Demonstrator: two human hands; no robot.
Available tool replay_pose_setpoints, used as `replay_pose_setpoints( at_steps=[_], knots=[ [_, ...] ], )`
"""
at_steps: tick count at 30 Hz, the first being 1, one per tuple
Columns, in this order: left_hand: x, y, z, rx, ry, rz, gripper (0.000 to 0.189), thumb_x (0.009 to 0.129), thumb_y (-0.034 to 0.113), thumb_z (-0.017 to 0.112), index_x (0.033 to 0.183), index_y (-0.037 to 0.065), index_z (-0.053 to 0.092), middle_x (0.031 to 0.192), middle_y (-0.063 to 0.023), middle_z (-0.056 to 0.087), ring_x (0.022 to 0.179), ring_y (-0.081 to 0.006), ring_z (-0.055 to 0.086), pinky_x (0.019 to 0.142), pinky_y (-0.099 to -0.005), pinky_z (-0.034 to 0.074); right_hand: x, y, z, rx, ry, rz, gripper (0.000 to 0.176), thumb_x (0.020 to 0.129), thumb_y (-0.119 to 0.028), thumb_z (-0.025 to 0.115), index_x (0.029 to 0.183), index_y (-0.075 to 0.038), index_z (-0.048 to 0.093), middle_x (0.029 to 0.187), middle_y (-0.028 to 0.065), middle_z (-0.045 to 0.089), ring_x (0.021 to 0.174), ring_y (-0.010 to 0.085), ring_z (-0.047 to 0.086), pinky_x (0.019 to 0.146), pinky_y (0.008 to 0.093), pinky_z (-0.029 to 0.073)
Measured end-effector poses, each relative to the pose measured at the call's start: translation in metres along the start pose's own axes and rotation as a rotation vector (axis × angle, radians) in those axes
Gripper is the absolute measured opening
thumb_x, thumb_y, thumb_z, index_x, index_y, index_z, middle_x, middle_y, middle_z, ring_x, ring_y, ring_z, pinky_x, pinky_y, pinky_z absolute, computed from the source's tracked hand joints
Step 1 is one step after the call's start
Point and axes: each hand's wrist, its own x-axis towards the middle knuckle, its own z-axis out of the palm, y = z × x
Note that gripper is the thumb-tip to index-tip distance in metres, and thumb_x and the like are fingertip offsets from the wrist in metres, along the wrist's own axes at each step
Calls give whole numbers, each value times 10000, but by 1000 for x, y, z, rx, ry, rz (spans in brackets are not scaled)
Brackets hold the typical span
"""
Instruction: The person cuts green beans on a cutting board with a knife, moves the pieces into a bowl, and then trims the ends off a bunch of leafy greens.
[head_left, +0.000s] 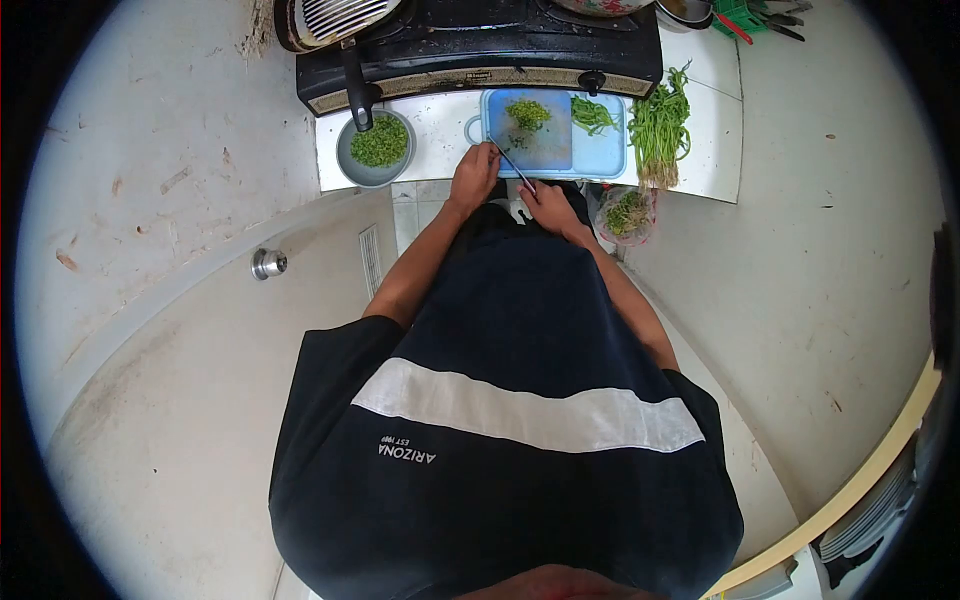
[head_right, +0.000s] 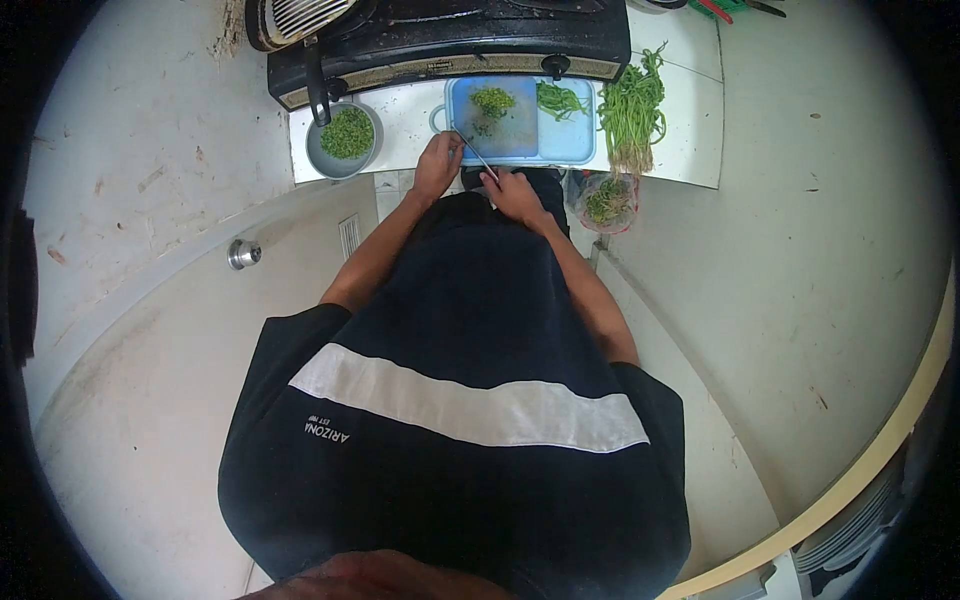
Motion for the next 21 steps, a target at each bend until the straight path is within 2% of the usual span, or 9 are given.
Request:
replay_pose_setpoints(
  at_steps=[3,6,9,11,12,14,15,17,21],
  knots=[
    [-1,-4,0,75,9,60,201,930,15,687,1103,13,585,947,-189,665,885,-381,677,785,-471,557,1,10,8,-58,-11,-10,409,1055,-364,583,1008,36,654,834,298,694,851,523,674,764,590,522],
    [-3,-7,-1,147,-9,102,175,933,37,689,1082,23,597,936,-166,670,862,-363,661,771,-452,532,-2,9,10,-82,30,11,410,1063,-356,564,998,42,640,820,315,686,829,532,670,749,609,522],
    [-6,-7,-6,243,-41,222,147,942,70,686,1069,44,617,950,-138,685,869,-325,655,788,-414,507,-2,4,9,-126,66,28,424,1063,-362,560,974,46,630,806,331,678,805,549,661,741,629,523],
    [-11,-4,-10,375,-81,289,203,963,126,676,1151,52,649,977,-107,702,937,-280,645,836,-397,486,-3,0,6,-124,27,86,510,1064,-459,525,1014,33,648,871,351,693,857,574,669,793,648,545],
    [-14,-3,-14,378,-80,288,203,963,126,676,1151,52,649,977,-107,702,937,-280,645,836,-397,486,-2,0,7,-123,26,84,510,1064,-459,525,1014,33,648,871,351,693,857,574,669,793,648,545],
    [-21,1,-20,505,-188,296,377,984,181,661,1332,40,626,1007,-98,714,997,-255,625,873,-406,473,2,0,8,-130,21,76,511,1065,-456,524,999,35,651,869,350,693,861,569,673,792,645,548],
    [-23,2,-22,506,-187,295,377,984,181,661,1332,40,626,1007,-98,714,997,-255,625,873,-406,473,3,0,8,-130,21,74,511,1065,-456,524,999,35,651,869,350,693,861,569,673,792,645,548],
    [-27,3,-26,549,-212,333,536,997,207,647,1487,24,530,1031,-94,719,1035,-256,607,894,-406,465,4,-2,10,-140,86,26,463,1058,-408,566,968,40,639,786,328,674,786,556,659,744,625,533],
    [-30,4,-29,539,-243,297,603,996,201,642,1545,23,464,1054,-104,722,1032,-269,607,899,-401,466,2,-3,5,-113,67,41,466,1058,-410,575,957,40,641,773,315,670,782,542,661,734,601,533]
  ],
)
